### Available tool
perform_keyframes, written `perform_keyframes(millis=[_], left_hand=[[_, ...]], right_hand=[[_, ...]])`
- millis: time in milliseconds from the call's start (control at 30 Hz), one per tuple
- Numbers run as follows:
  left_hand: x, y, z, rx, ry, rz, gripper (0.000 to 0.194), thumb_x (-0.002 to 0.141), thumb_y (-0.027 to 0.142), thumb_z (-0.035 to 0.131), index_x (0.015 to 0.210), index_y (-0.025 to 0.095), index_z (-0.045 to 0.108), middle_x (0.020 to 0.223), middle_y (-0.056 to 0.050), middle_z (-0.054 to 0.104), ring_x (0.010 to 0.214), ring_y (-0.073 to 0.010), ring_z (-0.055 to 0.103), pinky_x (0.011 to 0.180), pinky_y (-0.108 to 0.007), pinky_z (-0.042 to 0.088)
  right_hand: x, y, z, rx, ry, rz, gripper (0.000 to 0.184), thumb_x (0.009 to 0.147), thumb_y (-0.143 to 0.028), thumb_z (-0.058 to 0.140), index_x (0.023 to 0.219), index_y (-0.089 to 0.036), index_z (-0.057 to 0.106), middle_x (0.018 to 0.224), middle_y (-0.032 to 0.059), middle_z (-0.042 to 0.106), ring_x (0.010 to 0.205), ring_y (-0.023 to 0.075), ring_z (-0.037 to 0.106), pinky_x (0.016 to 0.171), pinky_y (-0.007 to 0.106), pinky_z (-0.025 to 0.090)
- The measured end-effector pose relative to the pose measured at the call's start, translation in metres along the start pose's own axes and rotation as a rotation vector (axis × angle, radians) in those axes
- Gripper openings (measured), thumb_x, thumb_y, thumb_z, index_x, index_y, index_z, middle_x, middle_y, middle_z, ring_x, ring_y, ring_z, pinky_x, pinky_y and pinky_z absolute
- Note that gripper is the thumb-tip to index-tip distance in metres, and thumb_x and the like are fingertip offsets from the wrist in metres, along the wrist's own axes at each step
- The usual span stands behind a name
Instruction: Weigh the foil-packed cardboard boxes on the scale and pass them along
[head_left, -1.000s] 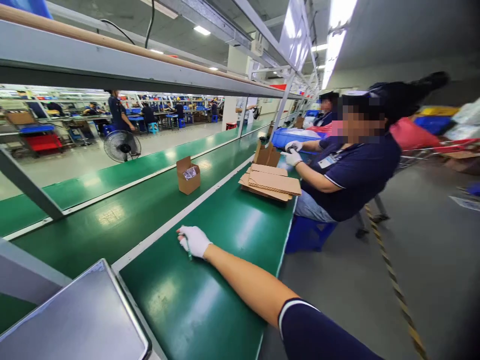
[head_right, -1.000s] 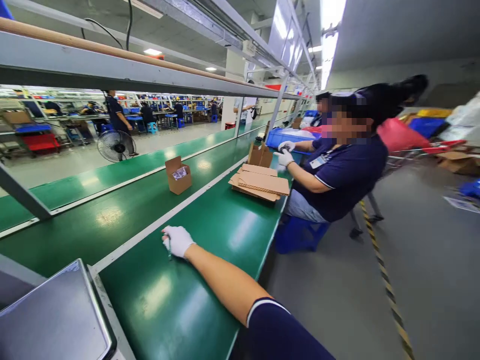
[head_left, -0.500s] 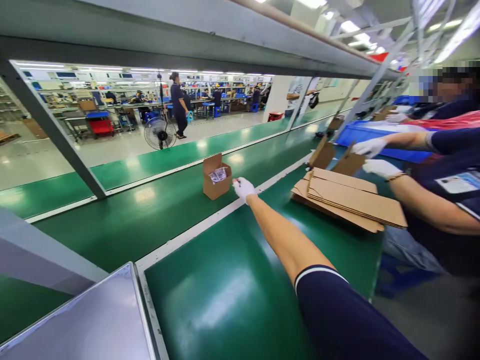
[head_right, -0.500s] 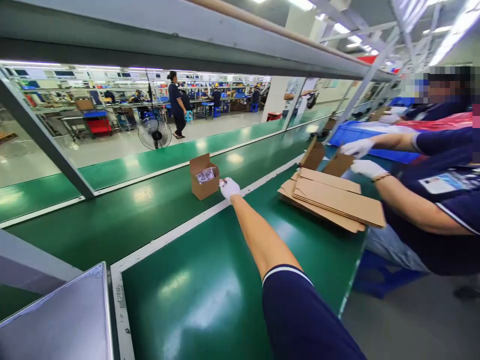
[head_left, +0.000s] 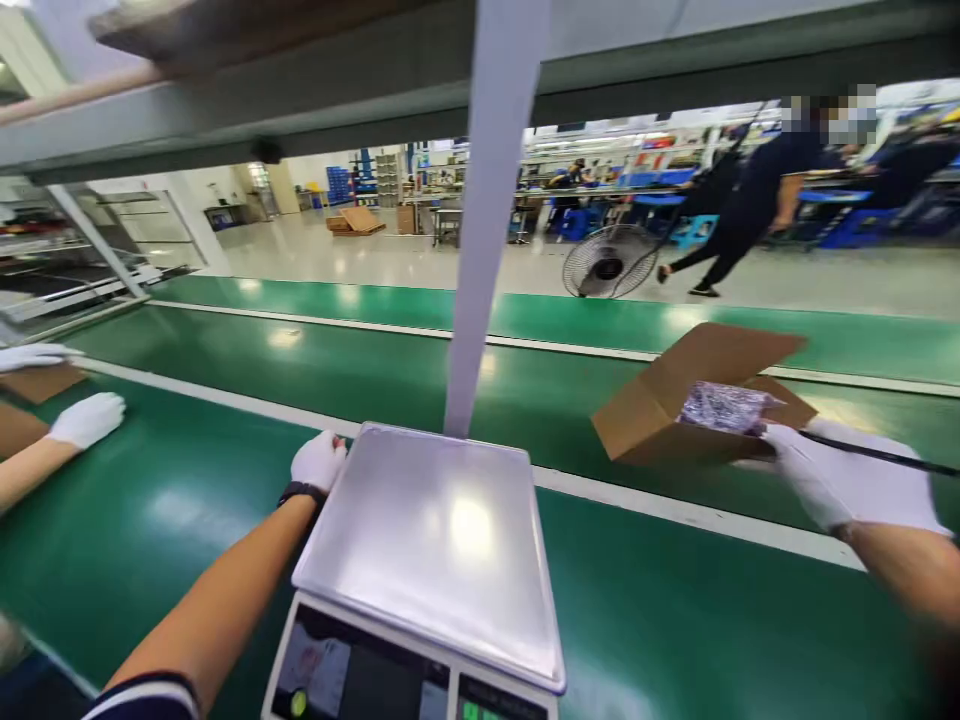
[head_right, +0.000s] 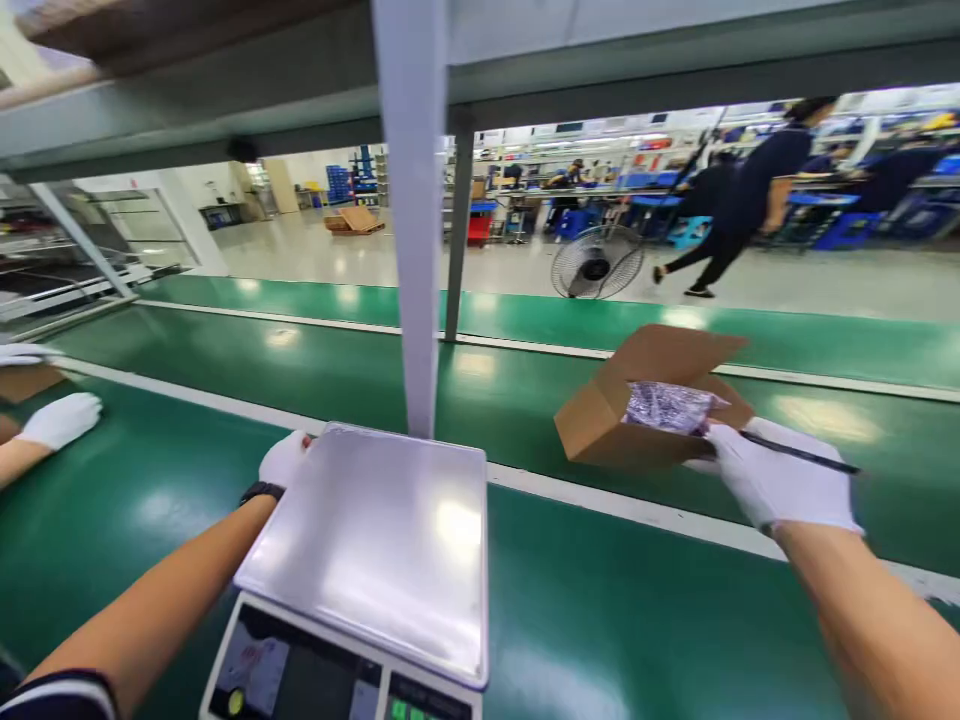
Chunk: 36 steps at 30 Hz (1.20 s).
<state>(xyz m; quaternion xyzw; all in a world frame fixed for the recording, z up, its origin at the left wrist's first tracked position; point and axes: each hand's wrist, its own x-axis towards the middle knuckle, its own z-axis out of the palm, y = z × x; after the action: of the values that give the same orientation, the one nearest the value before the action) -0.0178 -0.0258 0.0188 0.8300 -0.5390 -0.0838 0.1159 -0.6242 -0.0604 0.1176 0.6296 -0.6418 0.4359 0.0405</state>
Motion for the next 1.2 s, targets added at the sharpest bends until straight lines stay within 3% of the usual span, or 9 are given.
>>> perform_keyframes(millis=[67, 167, 233, 300, 400, 500, 667, 1033, 1200], left_hand=[[-0.003, -0.011, 0.000, -0.045, 0.029, -0.011, 0.019, 0.094, 0.035, 0.052, 0.088, 0.018, 0.060, 0.085, -0.007, 0.062, 0.078, -0.0226, 0.058, 0.065, -0.029, 0.039], [-0.005, -0.014, 0.005, -0.139, 0.057, 0.005, 0.017, 0.091, 0.033, 0.053, 0.083, 0.019, 0.058, 0.083, -0.008, 0.062, 0.079, -0.0248, 0.057, 0.063, -0.030, 0.033], [-0.009, -0.017, 0.007, -0.219, 0.059, 0.004, 0.020, 0.090, 0.035, 0.054, 0.080, 0.019, 0.056, 0.080, -0.007, 0.062, 0.076, -0.0252, 0.057, 0.062, -0.029, 0.032], [-0.018, -0.024, 0.007, -0.309, 0.063, -0.007, 0.021, 0.090, 0.038, 0.053, 0.080, 0.020, 0.055, 0.079, -0.005, 0.062, 0.074, -0.0242, 0.057, 0.061, -0.029, 0.032], [-0.042, -0.039, 0.006, -0.439, 0.082, -0.011, 0.025, 0.090, 0.042, 0.049, 0.083, 0.019, 0.054, 0.082, -0.004, 0.063, 0.077, -0.0209, 0.058, 0.066, -0.028, 0.038], [-0.079, -0.056, 0.003, -0.553, 0.083, 0.008, 0.034, 0.089, 0.051, 0.044, 0.085, 0.018, 0.053, 0.084, -0.004, 0.063, 0.079, -0.0193, 0.059, 0.072, -0.027, 0.043], [-0.136, -0.071, -0.008, -0.900, 0.062, -0.054, 0.047, 0.076, 0.063, 0.058, 0.082, 0.017, 0.057, 0.078, -0.004, 0.062, 0.076, -0.0206, 0.058, 0.072, -0.028, 0.045], [-0.140, -0.071, -0.013, -1.155, -0.037, -0.152, 0.051, 0.069, 0.060, 0.068, 0.085, 0.013, 0.058, 0.081, -0.007, 0.063, 0.075, -0.0206, 0.061, 0.069, -0.027, 0.049], [-0.137, -0.070, -0.032, -1.389, -0.047, -0.182, 0.054, 0.065, 0.055, 0.077, 0.091, 0.012, 0.057, 0.082, -0.006, 0.061, 0.073, -0.0170, 0.060, 0.066, -0.023, 0.049]], right_hand=[[-0.015, -0.049, -0.004, -0.175, 0.004, -0.063, 0.061, 0.083, -0.077, 0.042, 0.048, -0.026, 0.043, 0.045, 0.0067, 0.041, 0.042, 0.0168, 0.032, 0.047, 0.034, 0.028], [-0.054, -0.138, -0.015, -0.165, -0.099, -0.123, 0.061, 0.084, -0.075, 0.040, 0.052, -0.024, 0.044, 0.053, 0.0080, 0.050, 0.049, 0.0194, 0.045, 0.046, 0.033, 0.032], [-0.084, -0.182, -0.017, 0.099, -0.255, -0.040, 0.055, 0.085, -0.071, 0.047, 0.062, -0.021, 0.051, 0.063, 0.0071, 0.058, 0.058, 0.0205, 0.057, 0.052, 0.032, 0.045], [-0.113, -0.199, -0.014, 0.471, -0.373, 0.149, 0.049, 0.086, -0.067, 0.052, 0.082, -0.019, 0.061, 0.081, 0.0085, 0.067, 0.069, 0.0226, 0.066, 0.061, 0.035, 0.056], [-0.156, -0.178, 0.004, 0.752, -0.297, 0.454, 0.055, 0.082, -0.062, 0.063, 0.110, -0.015, 0.062, 0.103, 0.0139, 0.069, 0.080, 0.0252, 0.070, 0.069, 0.039, 0.061], [-0.208, -0.138, 0.032, 0.689, -0.185, 0.682, 0.059, 0.070, -0.056, 0.074, 0.107, -0.013, 0.062, 0.102, 0.0153, 0.070, 0.075, 0.0235, 0.070, 0.067, 0.037, 0.061], [-0.276, -0.123, 0.052, 0.538, 0.039, 0.710, 0.057, 0.081, -0.054, 0.061, 0.119, -0.011, 0.061, 0.101, 0.0146, 0.070, 0.075, 0.0192, 0.068, 0.069, 0.033, 0.059], [-0.276, -0.130, 0.043, 0.578, -0.029, 0.678, 0.049, 0.085, -0.046, 0.058, 0.119, -0.012, 0.060, 0.105, 0.0134, 0.069, 0.073, 0.0162, 0.067, 0.068, 0.030, 0.057], [-0.247, -0.152, 0.016, 0.554, 0.049, 0.546, 0.041, 0.088, -0.042, 0.057, 0.116, -0.014, 0.063, 0.100, 0.0114, 0.070, 0.069, 0.0159, 0.066, 0.064, 0.030, 0.056]])
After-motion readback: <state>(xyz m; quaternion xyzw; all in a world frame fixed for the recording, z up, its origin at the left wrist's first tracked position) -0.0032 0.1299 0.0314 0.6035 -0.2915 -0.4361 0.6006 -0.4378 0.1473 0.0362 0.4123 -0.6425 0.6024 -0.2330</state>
